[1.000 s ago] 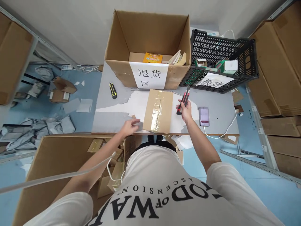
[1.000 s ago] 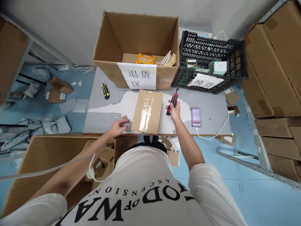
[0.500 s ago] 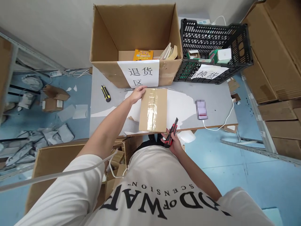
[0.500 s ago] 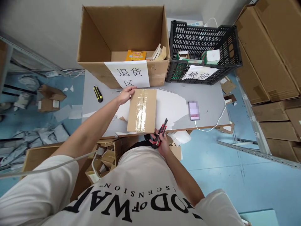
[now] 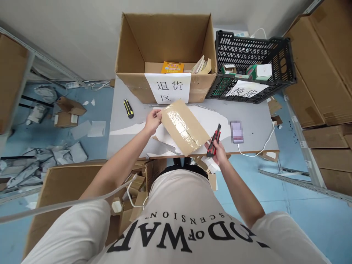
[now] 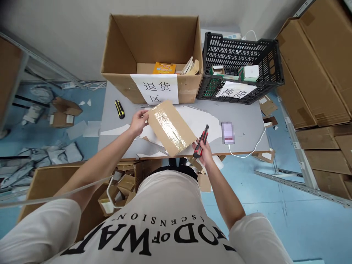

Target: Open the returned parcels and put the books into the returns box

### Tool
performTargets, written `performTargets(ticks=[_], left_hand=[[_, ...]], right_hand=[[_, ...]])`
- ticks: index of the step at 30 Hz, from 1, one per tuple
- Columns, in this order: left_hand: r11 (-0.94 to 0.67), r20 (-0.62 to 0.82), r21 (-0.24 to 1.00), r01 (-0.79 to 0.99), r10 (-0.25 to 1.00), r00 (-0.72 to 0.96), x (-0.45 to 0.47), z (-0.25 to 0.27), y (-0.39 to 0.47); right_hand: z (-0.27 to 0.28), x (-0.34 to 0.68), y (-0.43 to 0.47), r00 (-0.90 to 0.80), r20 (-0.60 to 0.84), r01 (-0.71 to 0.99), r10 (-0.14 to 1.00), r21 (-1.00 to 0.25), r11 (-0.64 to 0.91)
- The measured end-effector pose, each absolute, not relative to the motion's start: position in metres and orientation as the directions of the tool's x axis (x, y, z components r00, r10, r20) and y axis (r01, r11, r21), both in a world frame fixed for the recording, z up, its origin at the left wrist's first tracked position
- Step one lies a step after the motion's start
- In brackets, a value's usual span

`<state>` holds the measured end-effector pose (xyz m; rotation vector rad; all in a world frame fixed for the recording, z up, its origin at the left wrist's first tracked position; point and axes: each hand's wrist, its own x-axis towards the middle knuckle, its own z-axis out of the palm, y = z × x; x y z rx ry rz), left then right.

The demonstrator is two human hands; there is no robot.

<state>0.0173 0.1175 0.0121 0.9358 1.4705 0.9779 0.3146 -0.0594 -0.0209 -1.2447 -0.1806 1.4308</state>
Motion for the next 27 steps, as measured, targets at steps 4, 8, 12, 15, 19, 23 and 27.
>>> performTargets(ticks=[4,8,12,15,19,23,27], left_hand=[[0.385,-0.375,0.923,-0.025,0.88,-0.292,0.007,0.014,0.062],[0.414,-0.442,0.896,-0.158,0.813,-0.378,0.006,0.008,0.023],[0.427,-0.483,0.875,-0.227,0.769,-0.418,0.007,-0.005,0.005],[0.439,-0.436,0.894,-0.092,0.801,-0.411,0.001,-0.012,0.002],[0.278,-0.125,0.858,0.433,0.929,-0.348,-0.012,-0.008,0.009],[-0.094,0.085,0.623,0.777,0.995,0.052,-0.01,0.008,0.024],[-0.297,-0.044,0.379,0.877,0.94,0.337,0.005,0.019,0.035]], right_hand=[[-0.007,0.34,0.004,0.159,-0.539,-0.482,0.827,-0.774,-0.412],[-0.004,0.343,0.059,0.072,-0.524,-0.357,0.849,-0.808,-0.469],[-0.008,0.338,0.086,-0.004,-0.526,-0.286,0.85,-0.814,-0.505],[-0.012,0.337,0.086,-0.001,-0.503,-0.259,0.864,-0.835,-0.486],[-0.012,0.344,0.059,0.101,-0.388,-0.153,0.916,-0.916,-0.371],[-0.006,0.35,0.007,0.117,-0.369,0.085,0.922,-0.921,-0.379],[0.004,0.344,-0.036,0.072,-0.403,0.166,0.913,-0.897,-0.409]])
